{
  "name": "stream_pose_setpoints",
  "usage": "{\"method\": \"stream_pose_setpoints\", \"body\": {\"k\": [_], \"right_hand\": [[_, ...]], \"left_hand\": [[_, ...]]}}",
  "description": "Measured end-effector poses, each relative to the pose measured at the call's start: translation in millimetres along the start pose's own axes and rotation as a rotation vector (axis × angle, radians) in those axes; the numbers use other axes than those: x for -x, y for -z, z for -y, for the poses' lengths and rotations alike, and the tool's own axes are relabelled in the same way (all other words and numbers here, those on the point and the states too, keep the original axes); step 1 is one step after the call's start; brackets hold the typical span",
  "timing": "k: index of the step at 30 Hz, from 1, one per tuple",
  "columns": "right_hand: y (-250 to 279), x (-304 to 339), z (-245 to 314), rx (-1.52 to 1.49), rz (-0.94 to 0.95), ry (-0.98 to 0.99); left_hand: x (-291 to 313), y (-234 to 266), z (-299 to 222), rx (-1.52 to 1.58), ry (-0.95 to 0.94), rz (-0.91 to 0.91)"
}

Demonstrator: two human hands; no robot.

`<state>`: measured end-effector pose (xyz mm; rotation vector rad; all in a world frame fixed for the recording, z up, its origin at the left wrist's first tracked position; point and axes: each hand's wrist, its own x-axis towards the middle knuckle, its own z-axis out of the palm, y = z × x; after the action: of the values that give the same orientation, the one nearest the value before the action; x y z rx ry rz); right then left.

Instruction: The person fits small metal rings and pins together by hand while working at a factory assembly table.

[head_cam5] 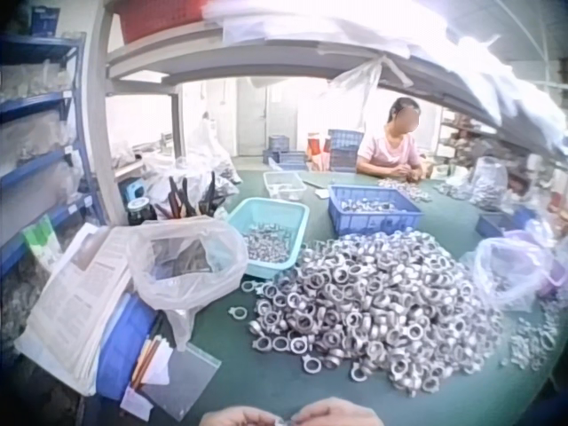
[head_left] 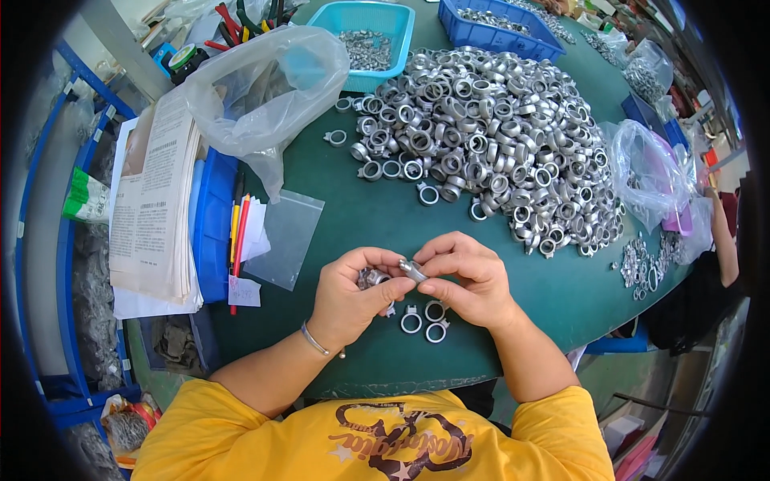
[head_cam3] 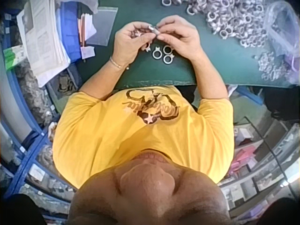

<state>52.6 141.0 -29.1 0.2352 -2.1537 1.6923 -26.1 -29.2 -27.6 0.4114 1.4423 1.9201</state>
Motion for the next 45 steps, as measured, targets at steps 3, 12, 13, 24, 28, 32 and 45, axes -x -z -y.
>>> {"method": "stream_pose_setpoints", "body": {"k": [3, 12, 13, 24, 28, 32, 45], "right_hand": [[-1.0, -0.2, -0.1, -0.023, 0.007, -0.016], [-3.3, -0.7, 0.8, 0.024, 0.007, 0.009], [-4.3, -0.9, 1.4, 0.013, -0.007, 0.011], [-9.8, 3.8, -4.1, -0.207, -0.136, -0.028], [-8.9, 5.3, -1.4, -0.160, -0.173, -0.011], [-4.1, -2.1, 2.9, 0.171, -0.128, 0.207], [-4.8, 1.1, 9.1, 0.119, -0.072, -0.272]], "left_hand": [[0.4, 0.0, 0.8, -0.008, -0.035, -0.001], [1.5, 0.6, -0.3, -0.323, -0.266, -0.027], [1.4, 1.5, -0.1, -0.371, -0.319, -0.022], [0.7, 2.4, 1.6, -0.468, -0.491, -0.042], [1.5, -0.7, 0.5, -0.356, -0.311, -0.101], [-0.5, 0.4, -0.5, 0.056, 0.137, -0.045], [-1.9, 0.4, 6.7, -0.248, -0.212, -0.103]]}}
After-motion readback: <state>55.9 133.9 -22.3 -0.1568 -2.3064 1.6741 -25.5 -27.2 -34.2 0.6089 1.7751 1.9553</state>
